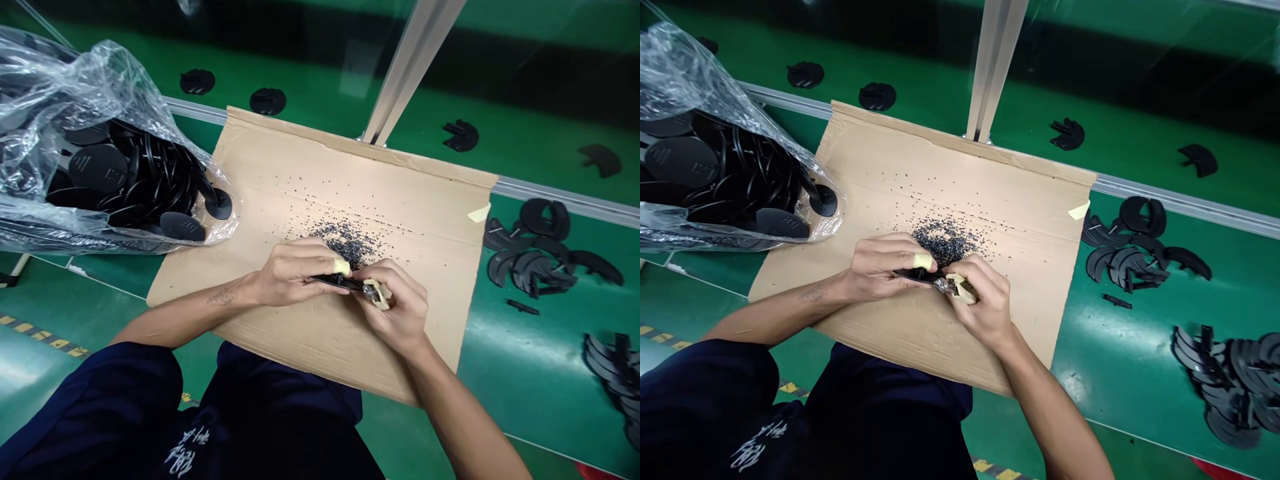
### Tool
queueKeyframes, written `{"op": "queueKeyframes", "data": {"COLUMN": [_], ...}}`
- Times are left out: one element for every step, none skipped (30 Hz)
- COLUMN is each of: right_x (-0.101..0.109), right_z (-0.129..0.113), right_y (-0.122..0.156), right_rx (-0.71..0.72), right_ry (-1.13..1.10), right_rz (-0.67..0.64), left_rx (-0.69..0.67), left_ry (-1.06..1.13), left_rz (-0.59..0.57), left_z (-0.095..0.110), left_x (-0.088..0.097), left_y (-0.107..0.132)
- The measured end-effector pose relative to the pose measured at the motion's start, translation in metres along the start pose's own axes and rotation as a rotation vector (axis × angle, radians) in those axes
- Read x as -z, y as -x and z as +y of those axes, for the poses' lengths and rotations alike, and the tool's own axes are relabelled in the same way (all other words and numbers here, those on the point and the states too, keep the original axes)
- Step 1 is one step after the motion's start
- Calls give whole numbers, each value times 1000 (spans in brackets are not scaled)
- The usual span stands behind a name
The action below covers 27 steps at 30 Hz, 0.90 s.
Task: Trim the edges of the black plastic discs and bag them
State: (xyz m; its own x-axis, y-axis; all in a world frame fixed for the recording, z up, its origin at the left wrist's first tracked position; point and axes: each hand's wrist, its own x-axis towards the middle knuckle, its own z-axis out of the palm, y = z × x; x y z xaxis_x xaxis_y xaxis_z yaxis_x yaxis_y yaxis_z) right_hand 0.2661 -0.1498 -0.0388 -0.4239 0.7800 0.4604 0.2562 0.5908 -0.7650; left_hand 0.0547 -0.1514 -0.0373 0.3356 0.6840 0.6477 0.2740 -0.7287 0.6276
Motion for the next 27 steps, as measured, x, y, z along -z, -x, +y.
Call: {"op": "queueKeyframes", "data": {"right_x": [-1, -1, -2, -3, -3, -4, -4, -4, -3, -3, -2, -1, -1, 0, 1, 1, 2, 2, 3, 3, 3, 3, 3, 3, 3, 2, 1], "right_z": [0, 0, 0, 0, -1, -1, -1, -1, -1, -1, -1, -1, -1, 0, 0, 0, 0, -1, -1, -1, -2, -2, -1, -1, 0, 0, 1], "right_y": [0, 1, 1, 1, 0, 0, -1, -2, -2, -3, -4, -5, -6, -6, -7, -8, -8, -9, -9, -9, -9, -9, -9, -8, -8, -7, -7], "right_rx": [-11, -20, -32, -46, -65, -87, -112, -139, -161, -176, -185, -190, -198, -210, -224, -237, -246, -246, -235, -218, -198, -175, -150, -126, -107, -91, -82], "right_ry": [-12, -26, -40, -59, -79, -100, -120, -140, -161, -184, -209, -234, -255, -269, -276, -276, -273, -270, -270, -273, -277, -279, -278, -272, -261, -248, -236], "right_rz": [-3, -3, 0, 7, 15, 25, 34, 38, 40, 40, 33, 22, 7, -13, -37, -61, -78, -87, -87, -82, -73, -67, -63, -65, -68, -70, -69], "left_rx": [2, 4, 8, 14, 20, 32, 54, 87, 132, 188, 249, 312, 373, 429, 476, 512, 537, 550, 552, 546, 536, 522, 508, 496, 488, 485, 487], "left_ry": [1, 5, 12, 23, 35, 50, 71, 106, 162, 242, 337, 433, 517, 582, 627, 654, 669, 677, 680, 677, 670, 664, 660, 655, 648, 637, 623], "left_rz": [6, 8, 5, -1, -9, -17, -25, -33, -40, -45, -44, -47, -57, -74, -96, -118, -137, -146, -142, -135, -129, -128, -134, -142, -152, -161, -166], "left_z": [0, 0, 0, -1, -1, -2, -2, -2, -2, -2, -2, -2, -2, -3, -4, -5, -6, -7, -7, -8, -8, -7, -7, -6, -5, -5, -4], "left_x": [0, 0, 0, -1, -1, -1, 0, 0, 1, 2, 3, 4, 5, 5, 6, 6, 6, 5, 4, 4, 3, 2, 1, 0, 0, -1, -1], "left_y": [0, 0, -1, 0, 0, 0, 1, 1, 2, 2, 2, 2, 2, 2, 1, 1, 0, 0, 0, 0, 1, 1, 1, 2, 3, 3, 3]}}
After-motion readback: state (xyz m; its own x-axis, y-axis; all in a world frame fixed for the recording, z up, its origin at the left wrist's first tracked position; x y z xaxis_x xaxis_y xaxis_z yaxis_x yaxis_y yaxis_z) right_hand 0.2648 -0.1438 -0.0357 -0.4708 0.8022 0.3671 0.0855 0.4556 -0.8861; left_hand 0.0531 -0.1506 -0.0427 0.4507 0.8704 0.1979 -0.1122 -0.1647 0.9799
